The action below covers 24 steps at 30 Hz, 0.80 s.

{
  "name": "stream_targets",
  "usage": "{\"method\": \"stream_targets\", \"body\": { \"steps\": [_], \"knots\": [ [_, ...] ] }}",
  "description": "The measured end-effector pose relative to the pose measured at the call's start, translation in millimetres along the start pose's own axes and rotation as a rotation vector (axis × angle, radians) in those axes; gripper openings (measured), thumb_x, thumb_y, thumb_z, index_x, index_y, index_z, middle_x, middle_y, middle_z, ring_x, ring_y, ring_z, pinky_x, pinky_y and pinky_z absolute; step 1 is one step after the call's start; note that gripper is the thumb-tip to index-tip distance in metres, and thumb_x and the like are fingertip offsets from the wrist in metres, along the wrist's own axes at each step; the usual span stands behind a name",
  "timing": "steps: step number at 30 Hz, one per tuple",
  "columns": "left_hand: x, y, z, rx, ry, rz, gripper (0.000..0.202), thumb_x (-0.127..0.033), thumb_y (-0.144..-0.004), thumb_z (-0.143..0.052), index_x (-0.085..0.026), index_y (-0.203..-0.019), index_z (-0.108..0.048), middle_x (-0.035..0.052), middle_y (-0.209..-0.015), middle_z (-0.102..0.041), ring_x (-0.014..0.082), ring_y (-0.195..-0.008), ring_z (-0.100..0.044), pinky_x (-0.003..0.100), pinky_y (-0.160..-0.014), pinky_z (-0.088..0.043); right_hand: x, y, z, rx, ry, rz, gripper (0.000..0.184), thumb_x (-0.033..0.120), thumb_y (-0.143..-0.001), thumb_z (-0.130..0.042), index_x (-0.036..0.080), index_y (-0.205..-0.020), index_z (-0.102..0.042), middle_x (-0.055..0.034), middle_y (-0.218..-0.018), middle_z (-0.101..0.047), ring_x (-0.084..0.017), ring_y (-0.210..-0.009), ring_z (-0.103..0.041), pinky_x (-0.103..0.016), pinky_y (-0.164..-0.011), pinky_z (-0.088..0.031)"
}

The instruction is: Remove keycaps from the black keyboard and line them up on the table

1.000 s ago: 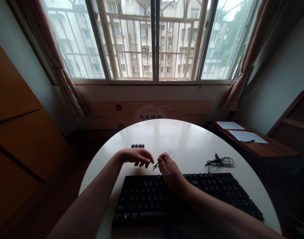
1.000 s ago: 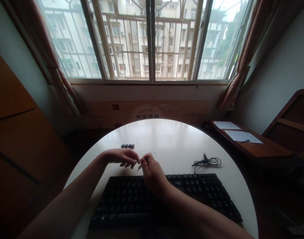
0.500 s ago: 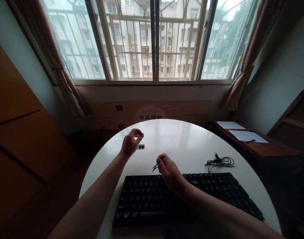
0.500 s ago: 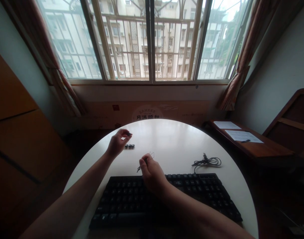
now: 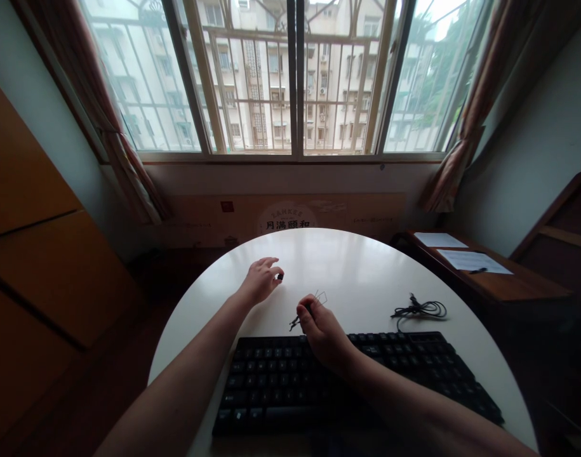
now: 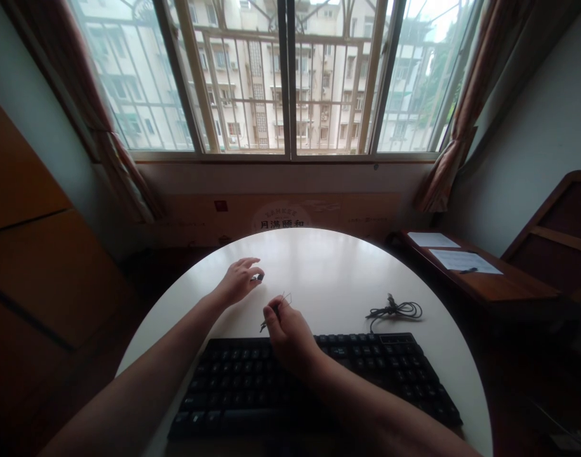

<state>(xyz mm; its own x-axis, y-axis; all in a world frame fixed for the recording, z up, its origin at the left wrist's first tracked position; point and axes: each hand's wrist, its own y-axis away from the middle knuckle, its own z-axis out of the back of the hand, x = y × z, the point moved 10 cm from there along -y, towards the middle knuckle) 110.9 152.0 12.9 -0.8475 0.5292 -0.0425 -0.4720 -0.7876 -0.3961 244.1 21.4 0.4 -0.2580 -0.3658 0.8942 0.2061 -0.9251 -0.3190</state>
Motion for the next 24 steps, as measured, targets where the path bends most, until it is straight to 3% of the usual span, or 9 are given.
{"method": "stream_targets", "body": {
  "steps": [10, 24],
  "knots": [
    [6, 2, -19.4, 0.061, -0.097, 0.020, 0.022, -0.025, -0.084, -0.061, -0.023, -0.102, -0.074, 0.0128, -0.138, -0.058, 0.0332, -0.134, -0.047, 0.050, -0.110, -0.037, -6, 0, -1, -0.012, -0.057, -0.002, 0.026, 0.043, -0.100, -0.039, 0.021, -0.090, -0.049, 0.0010, -0.067, -0.053, -0.014, -0.059, -0.046, -0.023, -0.056, -0.035],
    [12, 1, -14.6, 0.050, 0.001, 0.090, 0.020, -0.023, -0.081, -0.064, -0.024, -0.097, -0.075, 0.0114, -0.131, -0.063, 0.0328, -0.126, -0.054, 0.050, -0.108, -0.039, -6, 0, -1, -0.021, -0.065, 0.007, 0.025, 0.042, -0.100, -0.039, 0.021, -0.091, -0.050, 0.0011, -0.066, -0.053, -0.014, -0.059, -0.046, -0.023, -0.056, -0.035]
  ]
}}
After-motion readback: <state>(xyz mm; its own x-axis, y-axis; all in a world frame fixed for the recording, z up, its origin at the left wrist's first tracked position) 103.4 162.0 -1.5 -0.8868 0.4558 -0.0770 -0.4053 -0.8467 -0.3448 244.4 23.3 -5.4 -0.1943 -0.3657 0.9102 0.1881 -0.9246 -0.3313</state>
